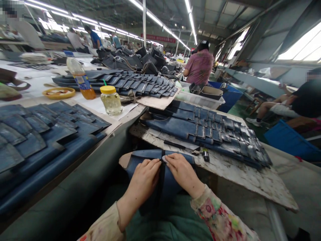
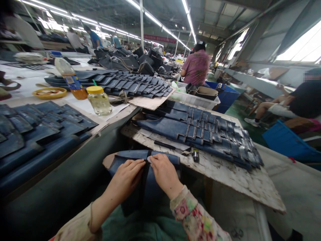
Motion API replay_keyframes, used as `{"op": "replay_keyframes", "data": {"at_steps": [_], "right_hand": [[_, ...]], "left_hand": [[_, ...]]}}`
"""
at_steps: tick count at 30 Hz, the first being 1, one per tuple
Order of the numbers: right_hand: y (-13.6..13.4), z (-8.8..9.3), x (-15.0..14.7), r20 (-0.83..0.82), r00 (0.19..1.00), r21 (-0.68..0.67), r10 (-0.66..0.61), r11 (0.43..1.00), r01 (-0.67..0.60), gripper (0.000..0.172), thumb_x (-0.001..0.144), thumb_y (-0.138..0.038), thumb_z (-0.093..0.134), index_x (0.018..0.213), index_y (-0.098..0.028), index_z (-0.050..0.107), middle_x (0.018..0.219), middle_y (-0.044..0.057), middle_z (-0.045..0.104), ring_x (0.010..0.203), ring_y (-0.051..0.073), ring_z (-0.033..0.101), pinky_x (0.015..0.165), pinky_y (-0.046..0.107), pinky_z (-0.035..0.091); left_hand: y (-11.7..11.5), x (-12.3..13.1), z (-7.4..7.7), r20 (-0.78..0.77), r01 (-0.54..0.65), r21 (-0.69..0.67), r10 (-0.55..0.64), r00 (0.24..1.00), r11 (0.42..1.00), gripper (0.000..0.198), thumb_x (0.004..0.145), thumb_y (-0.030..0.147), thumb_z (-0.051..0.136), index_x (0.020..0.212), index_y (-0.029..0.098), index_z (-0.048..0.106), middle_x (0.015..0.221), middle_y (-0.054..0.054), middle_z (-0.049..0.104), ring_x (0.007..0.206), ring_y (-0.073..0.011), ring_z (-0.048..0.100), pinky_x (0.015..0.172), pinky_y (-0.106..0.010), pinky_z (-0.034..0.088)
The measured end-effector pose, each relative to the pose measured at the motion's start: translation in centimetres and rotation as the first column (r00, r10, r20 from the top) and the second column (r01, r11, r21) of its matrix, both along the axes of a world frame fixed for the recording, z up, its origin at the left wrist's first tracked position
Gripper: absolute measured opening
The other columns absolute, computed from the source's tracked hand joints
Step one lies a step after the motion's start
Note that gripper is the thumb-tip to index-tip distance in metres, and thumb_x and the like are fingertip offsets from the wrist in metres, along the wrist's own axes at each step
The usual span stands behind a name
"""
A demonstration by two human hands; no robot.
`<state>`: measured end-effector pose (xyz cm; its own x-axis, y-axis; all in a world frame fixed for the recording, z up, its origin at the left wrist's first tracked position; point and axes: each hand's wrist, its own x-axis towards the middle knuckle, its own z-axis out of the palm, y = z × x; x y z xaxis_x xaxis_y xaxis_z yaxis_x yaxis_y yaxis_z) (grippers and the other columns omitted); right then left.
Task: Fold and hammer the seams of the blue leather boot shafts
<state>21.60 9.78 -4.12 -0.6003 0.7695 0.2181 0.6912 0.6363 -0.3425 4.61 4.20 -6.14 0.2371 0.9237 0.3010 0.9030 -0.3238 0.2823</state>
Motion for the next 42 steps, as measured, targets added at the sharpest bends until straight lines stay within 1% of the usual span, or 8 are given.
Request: {"op": "replay_keyframes", "data": {"at_steps": [3, 9, 11, 17, 26, 29, 35, 42], "right_hand": [[0.1, 0.4, 0.6, -0.049, 0.998, -0.009, 0.041, 0.999, -0.042, 0.026, 0.085, -0.01, 0.052, 0.107, -0.015, 0.064, 0.104, 0.008, 0.062, 0.099, 0.019, 0.054, 0.091, 0.033, 0.045], [0.0, 3.1, 0.0, -0.071, 0.991, 0.074, 0.114, 0.991, -0.109, 0.028, 0.086, -0.012, 0.052, 0.112, -0.016, 0.062, 0.109, 0.007, 0.061, 0.103, 0.02, 0.051, 0.094, 0.035, 0.043], [-0.1, 2.8, -0.6, -0.053, 0.989, 0.08, 0.141, 0.987, -0.136, 0.025, 0.087, -0.013, 0.051, 0.109, -0.016, 0.063, 0.107, 0.007, 0.062, 0.101, 0.019, 0.052, 0.092, 0.034, 0.044], [-0.4, 0.1, -2.1, 0.009, 0.987, 0.065, 0.162, 0.985, -0.162, 0.024, 0.088, -0.013, 0.049, 0.107, -0.016, 0.063, 0.105, 0.007, 0.062, 0.097, 0.02, 0.053, 0.089, 0.032, 0.047], [0.2, 0.5, -5.0, 0.027, 0.975, 0.011, 0.219, 0.975, -0.22, 0.023, 0.091, -0.017, 0.047, 0.105, -0.017, 0.064, 0.106, 0.005, 0.062, 0.098, 0.018, 0.052, 0.09, 0.03, 0.044], [0.5, 0.5, -6.2, 0.033, 0.969, -0.013, 0.246, 0.969, -0.246, 0.022, 0.09, -0.017, 0.047, 0.105, -0.017, 0.063, 0.107, 0.005, 0.062, 0.099, 0.017, 0.052, 0.09, 0.029, 0.044], [0.9, 0.7, -8.5, 0.073, 0.958, -0.036, 0.279, 0.96, -0.277, 0.023, 0.092, -0.019, 0.043, 0.103, -0.018, 0.063, 0.106, 0.005, 0.061, 0.099, 0.017, 0.051, 0.087, 0.029, 0.043], [0.5, 0.5, -11.5, 0.095, 0.948, -0.006, 0.305, 0.952, -0.305, 0.022, 0.093, -0.017, 0.04, 0.099, -0.018, 0.062, 0.102, 0.004, 0.061, 0.092, 0.016, 0.049, 0.083, 0.027, 0.042]], "left_hand": [[-0.2, -0.6, 0.0, 0.008, -0.058, 0.025, 0.058, 0.998, 0.998, 0.029, 0.089, 0.019, 0.044, 0.114, 0.018, 0.058, 0.117, -0.005, 0.062, 0.098, -0.0195, 0.053, 0.087, -0.037, 0.047], [-0.4, -1.1, 0.0, 0.006, -0.068, 0.065, 0.068, 0.998, 0.996, 0.029, 0.089, 0.02, 0.043, 0.113, 0.018, 0.06, 0.115, -0.005, 0.063, 0.098, -0.0202, 0.054, 0.088, -0.038, 0.047], [-0.5, -1.0, 0.0, 0.004, -0.075, 0.062, 0.074, 0.997, 0.995, 0.029, 0.089, 0.019, 0.043, 0.113, 0.017, 0.06, 0.116, -0.005, 0.062, 0.098, -0.0206, 0.054, 0.088, -0.038, 0.048], [-0.8, -1.7, -0.3, -0.011, -0.08, 0.043, 0.08, 0.997, 0.996, 0.031, 0.087, 0.016, 0.046, 0.115, 0.017, 0.058, 0.118, -0.006, 0.061, 0.099, -0.0219, 0.054, 0.083, -0.038, 0.049], [-0.9, -4.7, -1.1, -0.078, -0.084, 0.123, 0.094, 0.992, 0.989, 0.031, 0.086, 0.017, 0.045, 0.113, 0.014, 0.06, 0.117, -0.009, 0.062, 0.095, -0.0214, 0.055, 0.085, -0.038, 0.048], [-1.1, -5.7, -1.1, -0.084, -0.126, 0.125, 0.137, 0.987, 0.984, 0.031, 0.086, 0.018, 0.045, 0.113, 0.015, 0.06, 0.117, -0.008, 0.062, 0.095, -0.0213, 0.056, 0.085, -0.038, 0.047], [-1.7, -7.4, -1.1, -0.111, -0.217, 0.09, 0.226, 0.968, 0.972, 0.031, 0.087, 0.02, 0.046, 0.114, 0.019, 0.06, 0.118, -0.005, 0.062, 0.099, -0.0223, 0.056, 0.077, -0.036, 0.047], [-2.2, -9.1, -1.4, -0.058, -0.313, 0.091, 0.319, 0.946, 0.945, 0.03, 0.089, 0.025, 0.043, 0.113, 0.02, 0.06, 0.119, -0.005, 0.062, 0.099, -0.0216, 0.055, 0.081, -0.036, 0.046]]}}
